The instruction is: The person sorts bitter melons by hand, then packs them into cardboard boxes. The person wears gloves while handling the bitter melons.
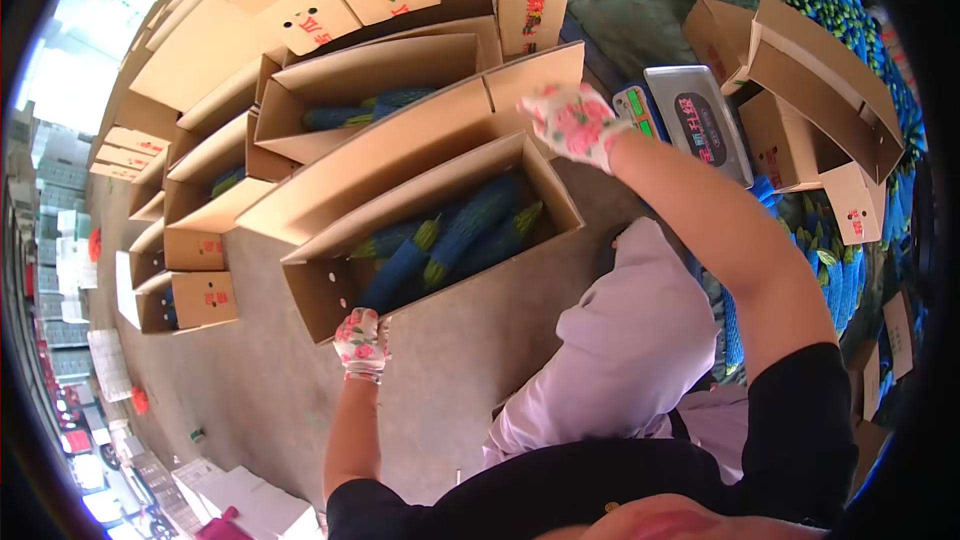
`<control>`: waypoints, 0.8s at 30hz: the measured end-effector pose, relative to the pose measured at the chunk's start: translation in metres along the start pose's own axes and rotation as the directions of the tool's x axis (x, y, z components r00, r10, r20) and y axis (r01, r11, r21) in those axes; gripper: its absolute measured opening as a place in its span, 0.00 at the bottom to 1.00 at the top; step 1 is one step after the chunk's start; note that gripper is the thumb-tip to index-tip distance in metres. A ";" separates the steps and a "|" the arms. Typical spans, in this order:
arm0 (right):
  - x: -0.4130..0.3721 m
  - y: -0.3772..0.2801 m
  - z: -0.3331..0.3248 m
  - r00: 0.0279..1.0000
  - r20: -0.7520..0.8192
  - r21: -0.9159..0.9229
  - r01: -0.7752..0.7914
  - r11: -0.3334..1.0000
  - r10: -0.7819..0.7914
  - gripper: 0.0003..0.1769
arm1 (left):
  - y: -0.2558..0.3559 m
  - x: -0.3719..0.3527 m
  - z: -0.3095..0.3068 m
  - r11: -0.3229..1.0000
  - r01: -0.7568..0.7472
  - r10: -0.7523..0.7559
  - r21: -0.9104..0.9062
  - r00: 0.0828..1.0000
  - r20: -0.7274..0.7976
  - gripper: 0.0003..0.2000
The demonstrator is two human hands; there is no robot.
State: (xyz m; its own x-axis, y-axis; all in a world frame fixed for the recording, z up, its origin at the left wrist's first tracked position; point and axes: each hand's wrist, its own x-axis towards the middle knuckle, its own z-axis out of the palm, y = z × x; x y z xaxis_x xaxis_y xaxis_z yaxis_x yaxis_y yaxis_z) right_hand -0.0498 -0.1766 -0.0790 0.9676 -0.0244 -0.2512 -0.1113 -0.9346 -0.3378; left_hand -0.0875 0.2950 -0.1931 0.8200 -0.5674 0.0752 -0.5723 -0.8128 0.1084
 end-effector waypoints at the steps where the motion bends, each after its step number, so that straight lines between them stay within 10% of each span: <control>1: 0.017 0.006 -0.008 0.990 -0.133 -0.112 0.021 0.993 -0.036 0.28 | 0.002 0.006 -0.003 0.998 0.056 -0.057 -0.018 0.998 -0.022 0.10; 5: 0.088 0.061 0.014 0.732 -0.596 -0.565 -0.090 0.820 -0.330 0.33 | -0.002 0.014 -0.001 1.000 0.010 -0.011 -0.018 0.999 -0.050 0.11; 6: 0.085 0.055 0.005 0.910 -0.397 -0.516 -0.112 0.849 -0.121 0.27 | -0.002 0.011 0.001 0.998 0.026 -0.029 -0.059 0.998 -0.062 0.11; 7: 0.086 0.050 -0.009 0.910 -0.396 -0.512 -0.104 0.853 -0.126 0.27 | -0.001 0.012 0.001 0.998 0.032 -0.035 -0.052 0.998 -0.060 0.11; 9: 0.080 0.040 -0.032 0.991 0.125 -0.465 0.098 0.880 -0.044 0.20 | 0.004 0.006 -0.003 0.998 0.026 -0.029 -0.056 0.997 -0.065 0.11; 13: -0.025 0.032 -0.066 0.752 -0.282 -0.522 0.401 0.753 -0.596 0.15 | 0.008 0.008 0.000 0.999 0.021 -0.016 0.028 0.983 -0.181 0.15; 16: -0.119 0.054 -0.122 0.968 -0.239 -0.446 -0.044 0.894 -0.071 0.20 | 0.038 0.019 -0.021 0.992 0.075 -0.035 0.097 0.932 -0.361 0.18; 19: -0.238 0.119 -0.127 0.871 -0.453 -0.155 -0.286 0.946 0.189 0.19 | 0.083 -0.023 0.025 0.969 0.122 -0.205 -0.213 0.881 -0.426 0.21; 21: -0.297 0.113 -0.130 0.732 -0.557 0.295 -0.267 0.918 0.392 0.18 | 0.113 -0.046 0.082 0.692 0.348 -0.294 -0.632 0.936 0.194 0.25; 23: -0.347 0.132 -0.122 0.733 -0.547 0.428 -0.169 0.888 0.403 0.22 | 0.166 -0.018 0.077 -0.115 0.598 -0.387 -0.793 0.709 0.590 0.25; 24: -0.376 0.157 -0.110 0.720 -0.565 0.424 -0.166 0.890 0.403 0.22 | 0.164 -0.004 0.082 -0.108 0.584 -0.378 -0.804 0.724 0.577 0.25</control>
State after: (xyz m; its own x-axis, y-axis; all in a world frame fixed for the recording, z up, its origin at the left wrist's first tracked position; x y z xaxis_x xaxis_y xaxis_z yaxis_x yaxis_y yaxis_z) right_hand -0.4065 -0.3531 0.0625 0.7797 -0.5948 0.1956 -0.3555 -0.6776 -0.6438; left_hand -0.1847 0.1527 -0.2573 0.8097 -0.1801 -0.5586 0.5416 -0.1375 0.8293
